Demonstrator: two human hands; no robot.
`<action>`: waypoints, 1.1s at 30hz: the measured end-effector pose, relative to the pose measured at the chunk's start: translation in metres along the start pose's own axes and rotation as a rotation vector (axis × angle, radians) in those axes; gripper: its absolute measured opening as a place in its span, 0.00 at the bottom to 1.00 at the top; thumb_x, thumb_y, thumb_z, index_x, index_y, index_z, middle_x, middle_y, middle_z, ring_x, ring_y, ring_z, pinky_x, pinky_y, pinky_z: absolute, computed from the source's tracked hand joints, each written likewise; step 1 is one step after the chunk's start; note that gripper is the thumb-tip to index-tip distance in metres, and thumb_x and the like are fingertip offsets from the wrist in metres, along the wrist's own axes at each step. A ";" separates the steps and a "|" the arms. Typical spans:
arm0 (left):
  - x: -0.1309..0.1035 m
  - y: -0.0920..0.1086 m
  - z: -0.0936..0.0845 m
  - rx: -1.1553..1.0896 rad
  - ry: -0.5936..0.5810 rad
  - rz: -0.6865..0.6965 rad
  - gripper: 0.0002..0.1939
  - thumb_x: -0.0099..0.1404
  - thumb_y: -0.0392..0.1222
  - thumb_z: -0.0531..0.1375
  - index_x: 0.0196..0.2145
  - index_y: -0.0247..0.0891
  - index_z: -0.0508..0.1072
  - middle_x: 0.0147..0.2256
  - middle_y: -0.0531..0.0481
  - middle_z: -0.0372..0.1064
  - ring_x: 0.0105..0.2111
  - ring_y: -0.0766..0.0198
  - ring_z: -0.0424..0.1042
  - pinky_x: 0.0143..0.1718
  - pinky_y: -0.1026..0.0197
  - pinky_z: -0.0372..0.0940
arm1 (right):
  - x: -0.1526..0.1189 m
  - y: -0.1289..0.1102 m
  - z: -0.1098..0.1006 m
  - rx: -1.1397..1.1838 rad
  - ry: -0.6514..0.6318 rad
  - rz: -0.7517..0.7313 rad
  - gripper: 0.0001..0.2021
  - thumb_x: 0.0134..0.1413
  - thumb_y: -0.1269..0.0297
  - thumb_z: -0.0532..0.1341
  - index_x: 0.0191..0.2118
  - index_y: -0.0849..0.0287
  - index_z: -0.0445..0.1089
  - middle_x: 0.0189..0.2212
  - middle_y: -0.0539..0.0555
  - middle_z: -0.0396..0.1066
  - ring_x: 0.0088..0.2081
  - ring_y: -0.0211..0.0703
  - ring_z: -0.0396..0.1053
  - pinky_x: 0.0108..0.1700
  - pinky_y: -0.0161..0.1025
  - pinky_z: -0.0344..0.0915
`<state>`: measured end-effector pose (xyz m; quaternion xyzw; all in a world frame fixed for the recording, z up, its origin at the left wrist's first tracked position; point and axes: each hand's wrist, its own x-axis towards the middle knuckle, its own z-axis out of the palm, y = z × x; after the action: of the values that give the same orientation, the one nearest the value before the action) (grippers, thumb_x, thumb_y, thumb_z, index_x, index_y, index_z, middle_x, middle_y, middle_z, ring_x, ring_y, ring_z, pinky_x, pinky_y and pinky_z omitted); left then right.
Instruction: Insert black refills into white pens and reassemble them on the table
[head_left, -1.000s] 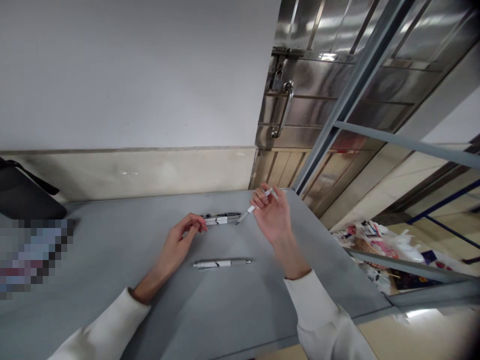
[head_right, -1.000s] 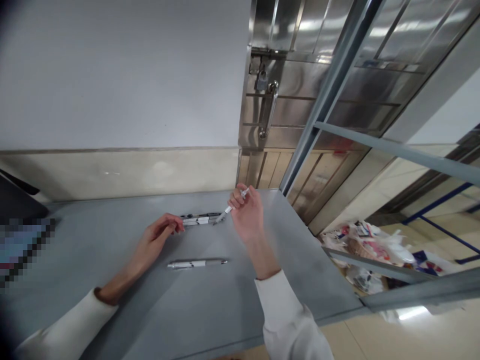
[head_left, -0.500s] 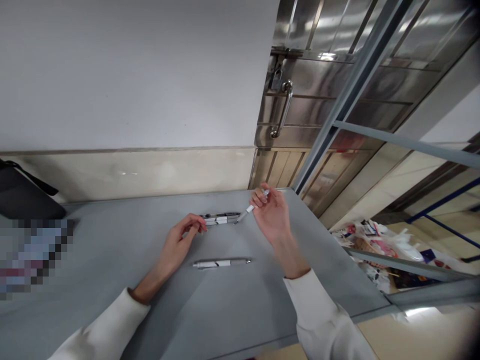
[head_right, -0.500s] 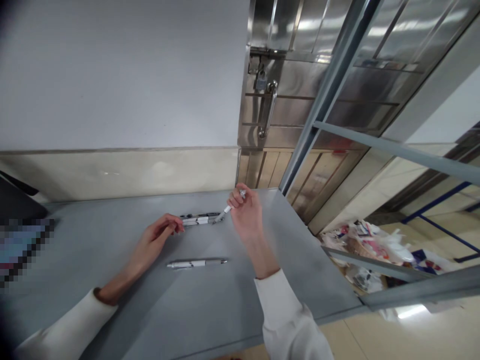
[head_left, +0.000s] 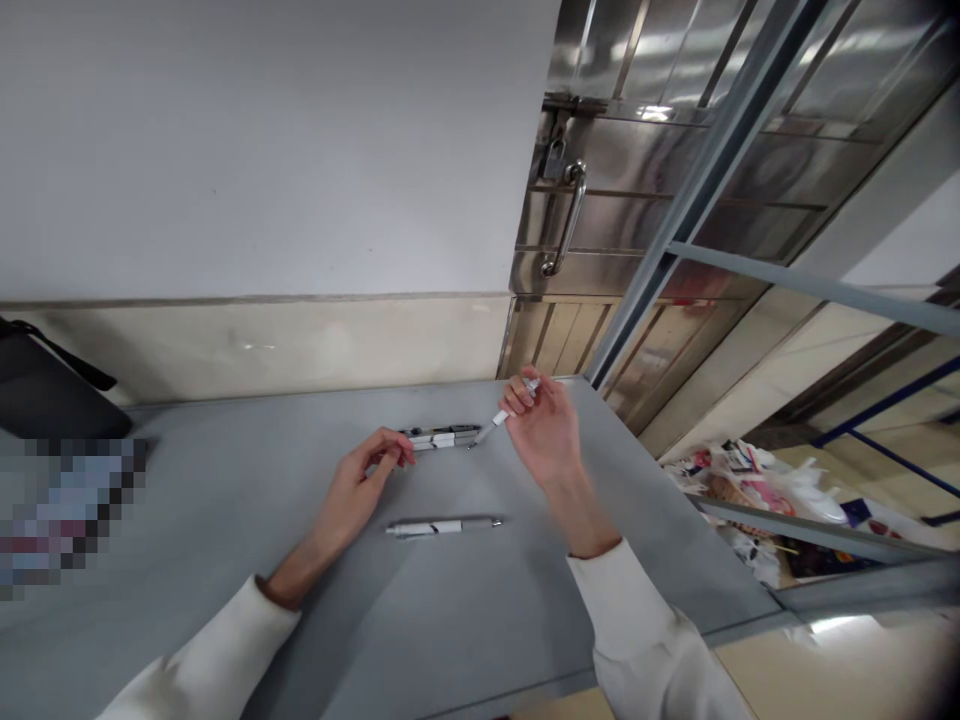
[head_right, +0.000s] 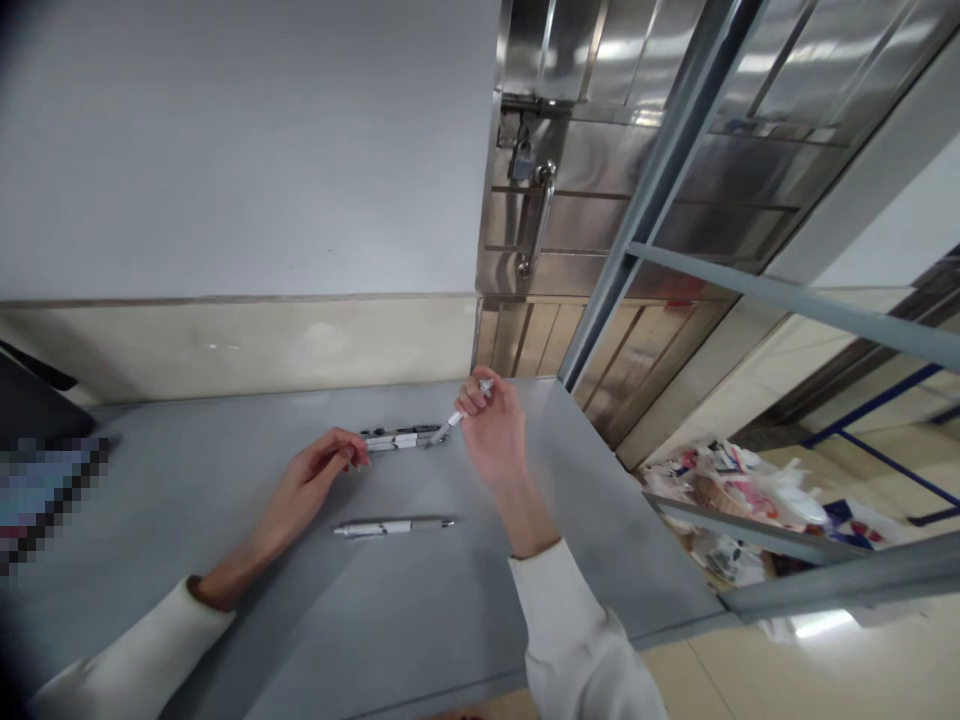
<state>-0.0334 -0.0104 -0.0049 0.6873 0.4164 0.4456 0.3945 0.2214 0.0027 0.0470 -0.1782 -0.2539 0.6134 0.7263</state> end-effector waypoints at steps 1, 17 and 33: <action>0.000 0.000 0.000 0.000 -0.002 0.002 0.12 0.75 0.48 0.55 0.40 0.42 0.76 0.35 0.50 0.75 0.37 0.58 0.73 0.44 0.57 0.65 | 0.000 0.000 0.000 0.004 0.000 0.004 0.07 0.65 0.64 0.59 0.34 0.53 0.71 0.24 0.45 0.46 0.24 0.39 0.51 0.28 0.34 0.59; 0.000 -0.004 0.000 0.013 -0.024 0.005 0.12 0.76 0.46 0.55 0.40 0.42 0.75 0.35 0.51 0.74 0.38 0.59 0.72 0.45 0.57 0.64 | -0.001 -0.001 0.000 0.052 -0.034 -0.008 0.10 0.66 0.65 0.56 0.34 0.54 0.71 0.24 0.45 0.45 0.25 0.39 0.49 0.28 0.33 0.59; -0.001 0.000 0.001 -0.043 -0.049 0.027 0.11 0.78 0.47 0.53 0.47 0.41 0.72 0.37 0.51 0.74 0.38 0.60 0.71 0.44 0.58 0.64 | -0.009 0.012 0.006 -0.563 -0.260 0.048 0.08 0.63 0.56 0.65 0.43 0.53 0.71 0.33 0.49 0.65 0.33 0.40 0.62 0.39 0.39 0.63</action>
<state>-0.0333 -0.0113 -0.0058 0.6949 0.3876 0.4427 0.4134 0.2072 -0.0046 0.0437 -0.2985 -0.5003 0.5536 0.5951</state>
